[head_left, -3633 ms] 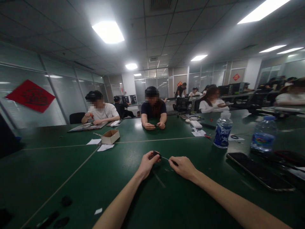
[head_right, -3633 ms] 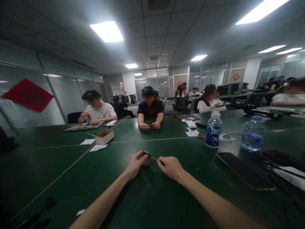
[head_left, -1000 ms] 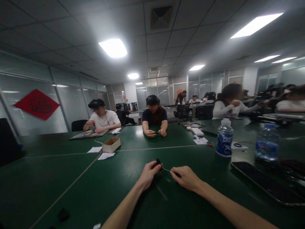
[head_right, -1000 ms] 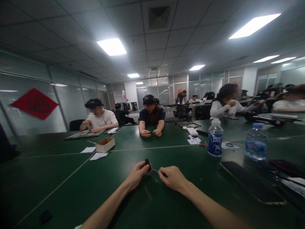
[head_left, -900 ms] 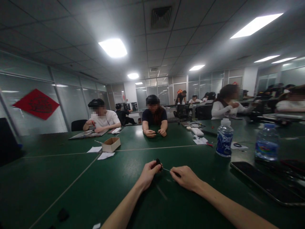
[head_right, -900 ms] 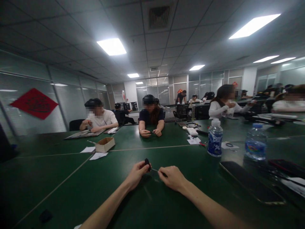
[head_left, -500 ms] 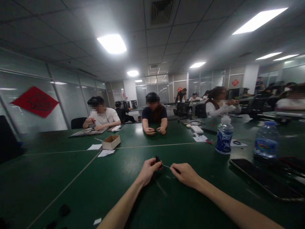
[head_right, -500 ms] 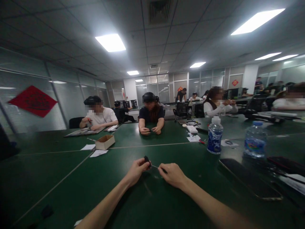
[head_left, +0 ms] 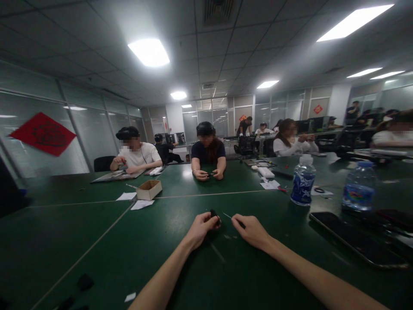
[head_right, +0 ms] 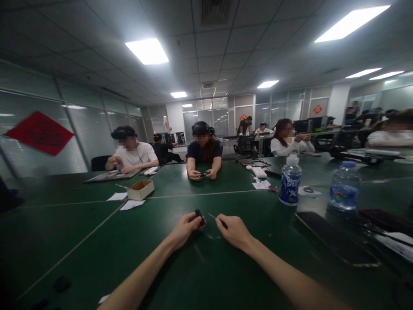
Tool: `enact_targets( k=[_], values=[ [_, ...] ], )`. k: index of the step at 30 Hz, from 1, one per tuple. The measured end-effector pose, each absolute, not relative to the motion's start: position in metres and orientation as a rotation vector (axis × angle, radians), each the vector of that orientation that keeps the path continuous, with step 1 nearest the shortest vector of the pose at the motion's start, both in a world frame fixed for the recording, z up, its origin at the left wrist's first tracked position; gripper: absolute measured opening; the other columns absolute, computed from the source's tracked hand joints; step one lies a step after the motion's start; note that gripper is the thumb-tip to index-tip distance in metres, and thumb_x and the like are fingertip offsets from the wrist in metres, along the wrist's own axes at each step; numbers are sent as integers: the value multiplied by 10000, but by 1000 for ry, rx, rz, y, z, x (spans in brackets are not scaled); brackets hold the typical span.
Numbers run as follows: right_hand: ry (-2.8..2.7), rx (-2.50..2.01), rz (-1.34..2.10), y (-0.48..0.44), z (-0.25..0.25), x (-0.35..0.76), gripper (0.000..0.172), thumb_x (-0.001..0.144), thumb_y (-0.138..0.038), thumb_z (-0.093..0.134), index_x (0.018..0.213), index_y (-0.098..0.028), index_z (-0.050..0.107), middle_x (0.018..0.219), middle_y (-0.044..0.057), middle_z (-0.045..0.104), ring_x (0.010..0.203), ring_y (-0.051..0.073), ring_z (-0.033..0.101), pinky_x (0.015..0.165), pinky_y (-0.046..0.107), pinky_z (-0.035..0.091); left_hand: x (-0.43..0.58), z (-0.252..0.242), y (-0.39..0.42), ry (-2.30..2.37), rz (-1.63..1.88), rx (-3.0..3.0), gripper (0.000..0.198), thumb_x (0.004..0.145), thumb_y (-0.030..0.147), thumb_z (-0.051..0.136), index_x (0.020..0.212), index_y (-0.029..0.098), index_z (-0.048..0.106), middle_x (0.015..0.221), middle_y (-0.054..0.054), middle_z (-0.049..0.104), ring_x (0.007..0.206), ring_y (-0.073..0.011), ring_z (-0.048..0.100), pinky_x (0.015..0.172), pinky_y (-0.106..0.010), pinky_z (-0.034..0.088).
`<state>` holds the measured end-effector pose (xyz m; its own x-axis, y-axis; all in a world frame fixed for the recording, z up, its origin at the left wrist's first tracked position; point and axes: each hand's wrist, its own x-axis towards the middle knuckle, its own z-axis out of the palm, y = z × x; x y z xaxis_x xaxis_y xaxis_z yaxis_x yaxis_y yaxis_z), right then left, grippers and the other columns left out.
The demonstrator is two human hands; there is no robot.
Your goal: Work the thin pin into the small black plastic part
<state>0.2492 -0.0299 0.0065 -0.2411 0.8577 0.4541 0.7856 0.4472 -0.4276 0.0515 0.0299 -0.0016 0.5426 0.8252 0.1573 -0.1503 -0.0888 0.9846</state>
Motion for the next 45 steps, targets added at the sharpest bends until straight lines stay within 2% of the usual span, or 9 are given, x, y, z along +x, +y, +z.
enact_targets(
  k=[6, 11, 26, 33, 40, 45],
  values=[
    [-2208, -1335, 45, -32, 6, 245, 302, 922, -306, 344, 831, -188, 607, 680, 7, 620, 596, 125, 576, 598, 218, 396, 52, -7, 37, 615, 959, 1263, 410, 670, 429, 712, 908, 101, 644, 830, -77, 639, 725, -141, 571, 743, -269, 430],
    [-2229, -1360, 43, -32, 6, 245, 294, 916, -296, 347, 847, -193, 613, 703, 15, 635, 615, 130, 589, 605, 217, 399, 51, -7, 35, 589, 965, 1273, 371, 705, 398, 692, 930, 107, 644, 876, -85, 642, 768, -143, 577, 773, -265, 430],
    [-2243, -1385, 34, -33, 5, 243, 303, 928, -320, 326, 856, -196, 594, 712, 21, 628, 631, 142, 583, 605, 236, 399, 50, -2, 29, 608, 971, 1395, 364, 716, 450, 657, 853, 112, 657, 805, -63, 638, 732, -154, 559, 724, -268, 412],
    [-2068, -1442, 127, -31, 10, 245, 337, 940, -314, 281, 862, -191, 585, 692, 13, 615, 604, 136, 579, 579, 227, 410, 51, 1, 28, 589, 859, 1471, 322, 751, 406, 631, 854, 101, 643, 804, -65, 633, 718, -144, 552, 692, -257, 406],
    [-2222, -1388, 74, -31, 7, 244, 307, 920, -300, 333, 836, -195, 608, 702, 6, 627, 615, 126, 581, 606, 222, 398, 52, -8, 34, 644, 984, 1266, 482, 704, 414, 684, 1073, 140, 539, 859, -79, 654, 759, -161, 603, 746, -292, 446],
    [-2257, -1427, 3, -31, 7, 243, 309, 919, -297, 328, 828, -196, 606, 692, 7, 626, 614, 128, 580, 587, 219, 378, 51, -9, 34, 627, 990, 1290, 415, 708, 396, 686, 1001, 133, 559, 903, -96, 667, 800, -169, 619, 782, -292, 451]
  ],
)
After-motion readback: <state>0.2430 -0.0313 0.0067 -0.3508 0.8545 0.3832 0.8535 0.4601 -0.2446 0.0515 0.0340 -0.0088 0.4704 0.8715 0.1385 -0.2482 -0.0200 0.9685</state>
